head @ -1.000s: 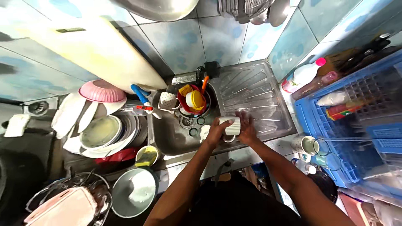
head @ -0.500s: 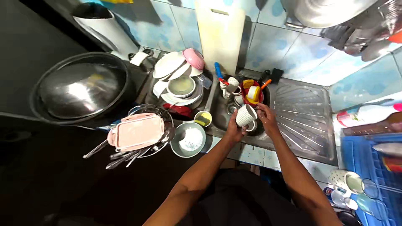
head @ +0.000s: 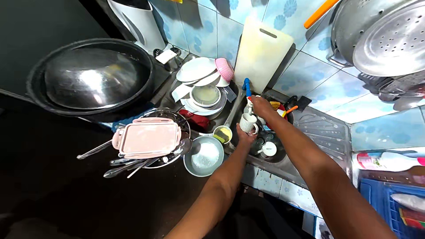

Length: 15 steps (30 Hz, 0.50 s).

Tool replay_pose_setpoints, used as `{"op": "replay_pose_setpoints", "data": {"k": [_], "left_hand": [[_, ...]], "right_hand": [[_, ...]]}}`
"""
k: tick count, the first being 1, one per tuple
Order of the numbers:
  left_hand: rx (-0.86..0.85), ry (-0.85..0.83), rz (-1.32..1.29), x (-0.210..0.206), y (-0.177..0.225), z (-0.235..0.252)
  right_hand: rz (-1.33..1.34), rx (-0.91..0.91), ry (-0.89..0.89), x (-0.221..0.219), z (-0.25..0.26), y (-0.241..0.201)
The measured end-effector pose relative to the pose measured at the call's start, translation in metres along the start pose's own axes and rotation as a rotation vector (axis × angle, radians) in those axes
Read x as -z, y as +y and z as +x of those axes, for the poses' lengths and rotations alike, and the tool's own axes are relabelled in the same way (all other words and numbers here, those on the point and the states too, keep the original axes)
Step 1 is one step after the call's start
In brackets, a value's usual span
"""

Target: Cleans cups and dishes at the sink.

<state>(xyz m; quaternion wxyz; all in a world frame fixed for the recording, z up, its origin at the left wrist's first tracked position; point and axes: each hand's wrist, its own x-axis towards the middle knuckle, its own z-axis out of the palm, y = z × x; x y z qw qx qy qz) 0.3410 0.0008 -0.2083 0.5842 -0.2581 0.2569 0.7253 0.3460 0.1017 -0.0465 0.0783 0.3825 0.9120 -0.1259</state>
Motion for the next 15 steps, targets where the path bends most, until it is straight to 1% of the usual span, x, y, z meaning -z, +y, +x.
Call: {"op": "replay_pose_setpoints", "data": {"k": [3, 6, 10, 15], "left_hand": [[-0.030, 0.014, 0.000, 0.001, 0.005, 0.011], [-0.043, 0.010, 0.008, 0.001, 0.006, 0.023], [-0.057, -0.010, 0.002, -0.001, 0.009, 0.029], [-0.051, -0.005, 0.005, 0.001, 0.011, 0.037]], "right_hand": [[-0.017, 0.042, -0.027, 0.002, 0.005, 0.008], [-0.082, 0.164, -0.063, 0.003, 0.012, 0.020], [-0.127, 0.267, -0.072, 0.005, 0.019, 0.027], [-0.148, 0.328, -0.094, 0.011, 0.024, 0.034]]}}
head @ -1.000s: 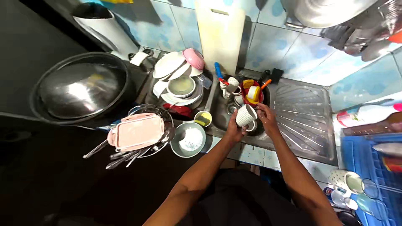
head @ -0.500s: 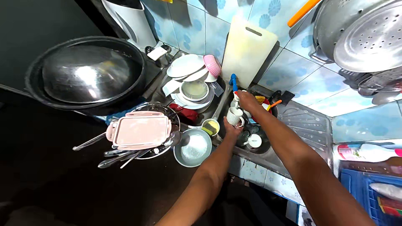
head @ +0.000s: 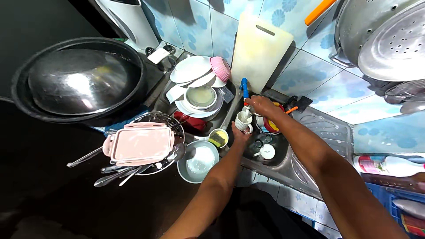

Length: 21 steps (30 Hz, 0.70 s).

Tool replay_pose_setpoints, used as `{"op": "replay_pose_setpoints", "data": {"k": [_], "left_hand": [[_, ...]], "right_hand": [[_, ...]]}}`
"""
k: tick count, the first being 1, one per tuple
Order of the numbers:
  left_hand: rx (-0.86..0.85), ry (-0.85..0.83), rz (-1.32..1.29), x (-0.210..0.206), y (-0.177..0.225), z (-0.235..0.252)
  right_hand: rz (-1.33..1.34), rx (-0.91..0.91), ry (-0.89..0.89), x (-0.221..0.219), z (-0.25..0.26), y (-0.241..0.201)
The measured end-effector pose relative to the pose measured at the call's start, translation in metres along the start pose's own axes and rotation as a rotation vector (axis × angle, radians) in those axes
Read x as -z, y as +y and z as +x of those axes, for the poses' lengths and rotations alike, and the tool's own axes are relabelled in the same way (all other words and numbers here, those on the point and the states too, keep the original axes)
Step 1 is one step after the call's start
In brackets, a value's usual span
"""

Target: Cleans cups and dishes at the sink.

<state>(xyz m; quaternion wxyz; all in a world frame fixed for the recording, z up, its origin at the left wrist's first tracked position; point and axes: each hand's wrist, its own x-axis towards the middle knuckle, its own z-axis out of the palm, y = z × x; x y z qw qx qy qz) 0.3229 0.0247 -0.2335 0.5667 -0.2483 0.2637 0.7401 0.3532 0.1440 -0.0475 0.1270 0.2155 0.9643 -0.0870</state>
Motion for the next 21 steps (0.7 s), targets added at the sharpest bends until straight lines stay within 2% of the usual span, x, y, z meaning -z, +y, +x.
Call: {"op": "replay_pose_setpoints", "data": {"k": [16, 21], "left_hand": [[-0.013, -0.026, 0.030, -0.010, 0.000, 0.013], [-0.002, -0.042, -0.002, -0.008, -0.002, 0.016]], "right_hand": [[0.016, 0.045, -0.035, 0.009, -0.002, 0.003], [0.001, 0.017, -0.102, 0.016, 0.000, -0.001]]}}
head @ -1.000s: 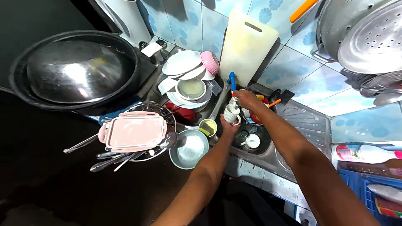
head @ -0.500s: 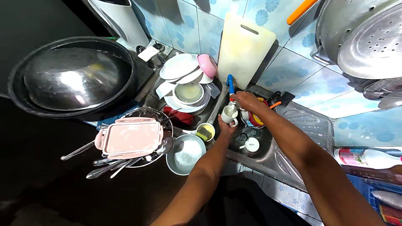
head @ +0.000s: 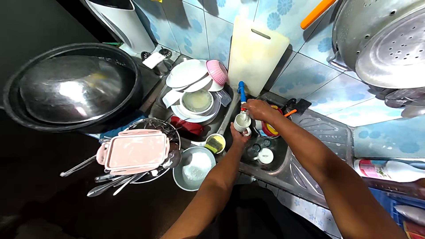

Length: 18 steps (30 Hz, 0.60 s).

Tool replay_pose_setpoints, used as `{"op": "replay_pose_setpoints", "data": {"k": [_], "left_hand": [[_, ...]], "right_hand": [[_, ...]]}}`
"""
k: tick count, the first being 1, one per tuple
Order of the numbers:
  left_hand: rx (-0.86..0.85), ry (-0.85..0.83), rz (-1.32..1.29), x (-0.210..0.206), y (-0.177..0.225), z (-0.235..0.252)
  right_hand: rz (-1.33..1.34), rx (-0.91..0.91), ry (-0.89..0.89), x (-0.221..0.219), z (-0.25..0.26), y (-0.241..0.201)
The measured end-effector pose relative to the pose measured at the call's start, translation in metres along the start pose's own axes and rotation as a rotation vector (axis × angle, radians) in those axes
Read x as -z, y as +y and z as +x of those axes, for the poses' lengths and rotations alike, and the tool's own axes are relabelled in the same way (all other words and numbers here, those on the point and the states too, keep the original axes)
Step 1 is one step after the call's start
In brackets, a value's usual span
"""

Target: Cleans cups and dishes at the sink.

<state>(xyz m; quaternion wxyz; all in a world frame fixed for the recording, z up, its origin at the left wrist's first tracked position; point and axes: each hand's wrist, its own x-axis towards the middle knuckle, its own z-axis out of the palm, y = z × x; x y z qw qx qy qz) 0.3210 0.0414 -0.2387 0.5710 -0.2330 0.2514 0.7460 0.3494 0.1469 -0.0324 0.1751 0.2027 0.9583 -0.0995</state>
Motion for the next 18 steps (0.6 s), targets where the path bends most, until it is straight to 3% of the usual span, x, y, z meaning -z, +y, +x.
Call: {"op": "replay_pose_setpoints", "data": {"k": [18], "left_hand": [[0.023, 0.018, 0.054, 0.0017, 0.0044, -0.0001]], "right_hand": [[0.008, -0.030, 0.110, -0.0044, -0.0014, -0.0067]]}}
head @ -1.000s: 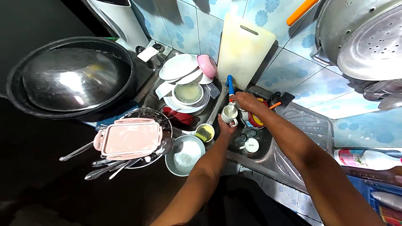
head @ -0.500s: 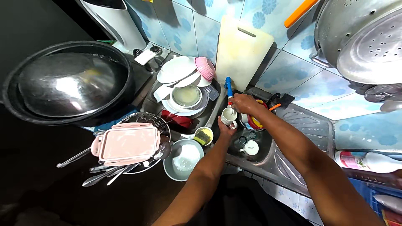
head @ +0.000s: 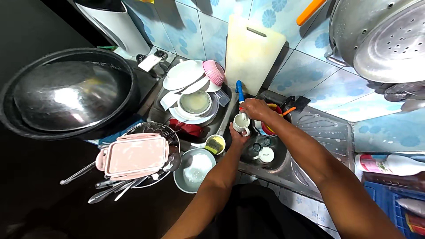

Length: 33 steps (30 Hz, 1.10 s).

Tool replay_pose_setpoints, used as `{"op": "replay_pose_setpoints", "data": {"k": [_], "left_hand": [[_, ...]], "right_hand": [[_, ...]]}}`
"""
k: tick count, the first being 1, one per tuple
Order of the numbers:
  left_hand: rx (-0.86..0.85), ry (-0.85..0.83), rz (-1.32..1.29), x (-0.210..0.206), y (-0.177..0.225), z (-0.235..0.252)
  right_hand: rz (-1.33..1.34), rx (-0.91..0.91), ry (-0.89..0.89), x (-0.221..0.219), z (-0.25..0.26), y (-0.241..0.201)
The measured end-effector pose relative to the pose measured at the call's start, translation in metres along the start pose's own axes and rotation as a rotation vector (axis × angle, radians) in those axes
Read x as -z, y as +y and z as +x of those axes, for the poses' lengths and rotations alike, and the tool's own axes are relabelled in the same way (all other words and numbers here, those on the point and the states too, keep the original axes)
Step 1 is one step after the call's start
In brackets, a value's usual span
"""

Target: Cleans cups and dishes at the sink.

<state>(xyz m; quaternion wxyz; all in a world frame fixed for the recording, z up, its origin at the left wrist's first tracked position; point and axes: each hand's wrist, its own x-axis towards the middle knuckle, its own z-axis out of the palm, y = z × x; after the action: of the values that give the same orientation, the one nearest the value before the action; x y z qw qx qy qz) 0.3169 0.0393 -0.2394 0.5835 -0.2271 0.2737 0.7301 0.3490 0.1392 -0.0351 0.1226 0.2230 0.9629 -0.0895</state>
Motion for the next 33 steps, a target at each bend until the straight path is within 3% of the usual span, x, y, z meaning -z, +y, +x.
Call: {"op": "replay_pose_setpoints", "data": {"k": [9, 20, 23, 26, 29, 31, 33], "left_hand": [[-0.007, -0.016, 0.031, 0.002, -0.001, -0.003], [0.026, -0.005, 0.110, 0.016, -0.005, -0.020], [0.048, -0.021, 0.133, 0.019, -0.005, -0.033], [0.061, -0.089, 0.165, 0.017, -0.007, -0.057], [0.102, -0.172, 0.240, 0.011, -0.016, -0.071], [0.131, -0.230, 0.315, 0.002, -0.026, -0.081], [0.157, -0.325, 0.383, -0.009, -0.040, -0.092]], "right_hand": [[0.035, -0.061, 0.003, 0.002, -0.004, -0.007], [0.350, -0.544, 0.236, -0.017, 0.009, -0.039], [0.468, -0.565, 0.293, -0.021, -0.004, -0.026], [0.644, -0.607, 0.477, -0.043, -0.045, -0.006], [0.656, -0.719, 0.647, -0.100, -0.112, 0.015], [0.565, -0.826, 0.649, -0.154, -0.168, 0.019], [0.504, -0.931, 0.536, -0.203, -0.225, 0.019]]}}
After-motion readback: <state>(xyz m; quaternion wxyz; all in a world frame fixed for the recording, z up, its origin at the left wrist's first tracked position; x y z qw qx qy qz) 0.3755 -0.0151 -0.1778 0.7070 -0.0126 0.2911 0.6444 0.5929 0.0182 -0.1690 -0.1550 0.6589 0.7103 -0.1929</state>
